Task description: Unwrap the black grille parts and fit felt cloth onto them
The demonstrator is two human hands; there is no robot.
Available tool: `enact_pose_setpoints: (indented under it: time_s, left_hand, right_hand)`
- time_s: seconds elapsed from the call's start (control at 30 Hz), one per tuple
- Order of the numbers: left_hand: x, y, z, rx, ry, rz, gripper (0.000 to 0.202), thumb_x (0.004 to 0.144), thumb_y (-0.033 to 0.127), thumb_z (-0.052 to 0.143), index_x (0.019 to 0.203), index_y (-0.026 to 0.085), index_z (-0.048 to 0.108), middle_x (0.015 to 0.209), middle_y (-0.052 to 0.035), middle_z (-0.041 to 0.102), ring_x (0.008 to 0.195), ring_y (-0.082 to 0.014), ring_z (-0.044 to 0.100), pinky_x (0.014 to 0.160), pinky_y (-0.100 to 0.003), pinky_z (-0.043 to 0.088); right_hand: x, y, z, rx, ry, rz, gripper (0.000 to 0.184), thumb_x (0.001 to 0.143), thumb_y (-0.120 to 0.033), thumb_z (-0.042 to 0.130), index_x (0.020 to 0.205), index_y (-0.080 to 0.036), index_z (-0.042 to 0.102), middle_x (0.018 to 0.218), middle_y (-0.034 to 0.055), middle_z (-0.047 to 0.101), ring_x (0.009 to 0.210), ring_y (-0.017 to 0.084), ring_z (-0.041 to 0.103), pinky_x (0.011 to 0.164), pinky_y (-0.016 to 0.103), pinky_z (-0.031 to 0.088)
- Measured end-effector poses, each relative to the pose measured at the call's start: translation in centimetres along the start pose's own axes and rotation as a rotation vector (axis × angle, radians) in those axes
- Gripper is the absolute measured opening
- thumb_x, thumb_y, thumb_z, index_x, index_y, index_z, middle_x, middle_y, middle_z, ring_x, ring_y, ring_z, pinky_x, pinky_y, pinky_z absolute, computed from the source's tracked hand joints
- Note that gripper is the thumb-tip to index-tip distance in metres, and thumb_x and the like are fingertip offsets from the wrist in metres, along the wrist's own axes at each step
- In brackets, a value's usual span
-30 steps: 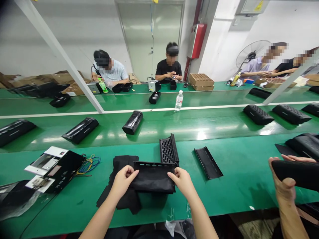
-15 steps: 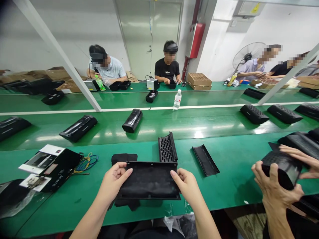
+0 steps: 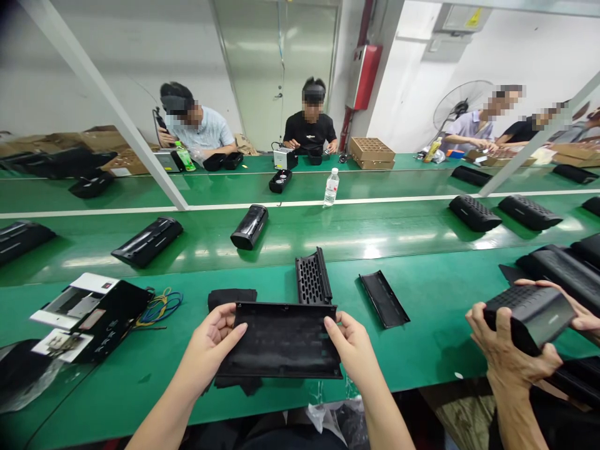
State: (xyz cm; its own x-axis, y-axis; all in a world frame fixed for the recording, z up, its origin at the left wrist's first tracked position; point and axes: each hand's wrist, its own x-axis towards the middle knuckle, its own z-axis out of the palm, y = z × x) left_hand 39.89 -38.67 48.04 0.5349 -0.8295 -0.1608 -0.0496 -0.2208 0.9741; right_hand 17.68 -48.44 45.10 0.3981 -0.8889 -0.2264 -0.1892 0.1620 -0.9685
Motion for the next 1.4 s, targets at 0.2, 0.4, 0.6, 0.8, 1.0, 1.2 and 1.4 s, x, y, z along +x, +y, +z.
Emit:
enact_pose_setpoints:
  time_s: [0.2, 0.4, 0.6, 0.8, 1.0, 1.2, 1.4]
  left_hand:
    - [-0.6, 0.6, -0.4, 0.031, 0.047, 0.027, 0.045, 0.059, 0.037, 0.062, 0.1, 0.02, 0.053, 0.077, -0.0013, 0.056, 0.071, -0.0144, 0.055, 0.067, -0.027, 0.048]
    - [-0.4, 0.3, 0.1, 0.009, -0.015, 0.006, 0.053, 0.057, 0.035, 0.065, 0.107, 0.02, 0.054, 0.083, -0.0032, 0.059, 0.078, -0.0163, 0.056, 0.07, -0.027, 0.049]
    - [0.8, -0.9, 0.2, 0.117, -0.09, -0.016, 0.048, 0.064, 0.042, 0.057, 0.106, 0.019, 0.055, 0.077, -0.0023, 0.058, 0.065, -0.0141, 0.057, 0.061, -0.026, 0.049]
    - [2.8, -7.5, -4.0, 0.682, 0.041, -0.078, 0.043, 0.069, 0.043, 0.044, 0.102, 0.017, 0.053, 0.092, -0.0087, 0.056, 0.072, -0.0202, 0.058, 0.067, -0.033, 0.047]
    - [2.1, -12.8, -5.1, 1.148, -0.062, -0.252, 0.039, 0.072, 0.028, 0.042, 0.107, 0.012, 0.048, 0.1, -0.0135, 0.051, 0.096, -0.0269, 0.051, 0.076, -0.035, 0.041]
    - [1.3, -13.8, -3.5, 1.173, -0.017, -0.331, 0.037, 0.072, 0.022, 0.048, 0.107, 0.016, 0.042, 0.103, -0.0111, 0.05, 0.099, -0.0245, 0.049, 0.075, -0.03, 0.038]
    - [0.2, -15.0, -2.5, 1.189, 0.096, -0.331, 0.034, 0.071, 0.026, 0.053, 0.101, 0.015, 0.042, 0.1, -0.0107, 0.048, 0.098, -0.0248, 0.048, 0.074, -0.031, 0.038]
  right_hand:
    - [-1.3, 0.1, -1.9, -0.001, -0.112, -0.039, 0.042, 0.072, -0.045, 0.053, 0.103, -0.016, 0.05, 0.051, -0.0054, 0.038, 0.048, 0.011, 0.039, 0.045, 0.024, 0.034]
    - [-1.9, 0.2, -2.4, 0.025, -0.099, -0.046, 0.035, 0.075, -0.041, 0.053, 0.098, -0.016, 0.05, 0.05, -0.0066, 0.037, 0.048, 0.01, 0.041, 0.045, 0.023, 0.035]
    - [-1.0, 3.5, -3.4, 0.217, -0.1, 0.064, 0.034, 0.07, -0.043, 0.058, 0.089, -0.016, 0.049, 0.047, -0.0086, 0.04, 0.033, 0.005, 0.034, 0.034, 0.019, 0.027]
    - [0.3, 11.8, -6.1, 0.545, 0.457, 0.167, 0.038, 0.057, -0.041, 0.068, 0.079, -0.02, 0.046, 0.044, -0.011, 0.036, 0.034, 0.006, 0.036, 0.031, 0.017, 0.029]
    - [1.1, 18.5, -5.4, 0.512, 0.686, 0.19, 0.039, 0.053, -0.043, 0.07, 0.069, -0.02, 0.042, 0.048, -0.0094, 0.041, 0.038, 0.007, 0.045, 0.033, 0.018, 0.038]
    - [3.8, 20.2, -5.2, 0.583, 0.735, 0.234, 0.042, 0.048, -0.043, 0.069, 0.07, -0.021, 0.042, 0.056, -0.0055, 0.05, 0.044, 0.01, 0.052, 0.04, 0.024, 0.047]
    - [5.8, 19.2, -6.9, 0.527, 0.648, 0.309, 0.044, 0.048, -0.028, 0.068, 0.08, -0.021, 0.04, 0.076, -0.0009, 0.049, 0.061, 0.015, 0.059, 0.058, 0.032, 0.052]
